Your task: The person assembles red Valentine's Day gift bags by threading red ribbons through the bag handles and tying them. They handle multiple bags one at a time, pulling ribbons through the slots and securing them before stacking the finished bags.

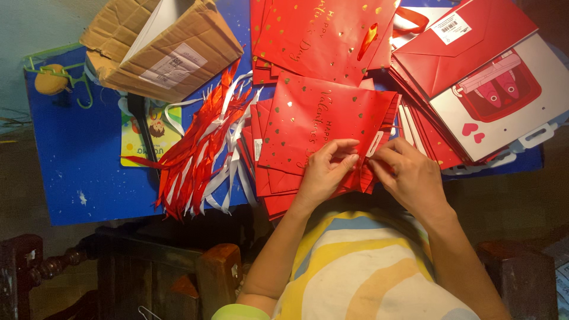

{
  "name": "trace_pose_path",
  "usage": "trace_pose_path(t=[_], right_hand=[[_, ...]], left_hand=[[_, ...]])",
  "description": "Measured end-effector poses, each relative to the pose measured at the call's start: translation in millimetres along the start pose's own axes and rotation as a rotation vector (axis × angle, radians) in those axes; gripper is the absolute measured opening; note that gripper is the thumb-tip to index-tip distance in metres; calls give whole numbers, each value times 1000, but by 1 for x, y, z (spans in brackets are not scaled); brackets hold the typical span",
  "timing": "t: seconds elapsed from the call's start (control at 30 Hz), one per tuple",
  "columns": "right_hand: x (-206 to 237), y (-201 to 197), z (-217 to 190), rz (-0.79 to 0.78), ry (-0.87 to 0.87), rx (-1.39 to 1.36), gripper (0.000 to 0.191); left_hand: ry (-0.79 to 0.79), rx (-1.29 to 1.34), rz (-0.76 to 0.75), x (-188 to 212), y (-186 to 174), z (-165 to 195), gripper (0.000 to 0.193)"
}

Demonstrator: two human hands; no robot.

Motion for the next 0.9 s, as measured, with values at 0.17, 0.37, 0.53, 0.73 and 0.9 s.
trace_pose_path(t=[0.17,0.37,0.53,0.73,0.9], right_hand=[[3,4,5,-26,-2,-32,14],[3,9,9,8,20,-157,16],[3,15,19,-5,59,-322,16],[4,24,37,-18,158,-414,12],[5,26,43,-11,171,-413,12]], left_hand=[[59,-136,6,2,-3,13,25],[90,-229,41,4,-1,20,19],[38,-169,73,4,-1,7,10],[-4,18,57,0,-5,-10,15],[5,155,47,-2,-5,-19,18]])
Point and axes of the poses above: each hand's wrist, its own x-axis away from the middle knuckle, its own y-axis out of the palm, z = x × y, the point moved 10 cm from there along -x, towards the middle knuckle, and after that the axes turned 9 degrees about -x, right-handed, at the moved point
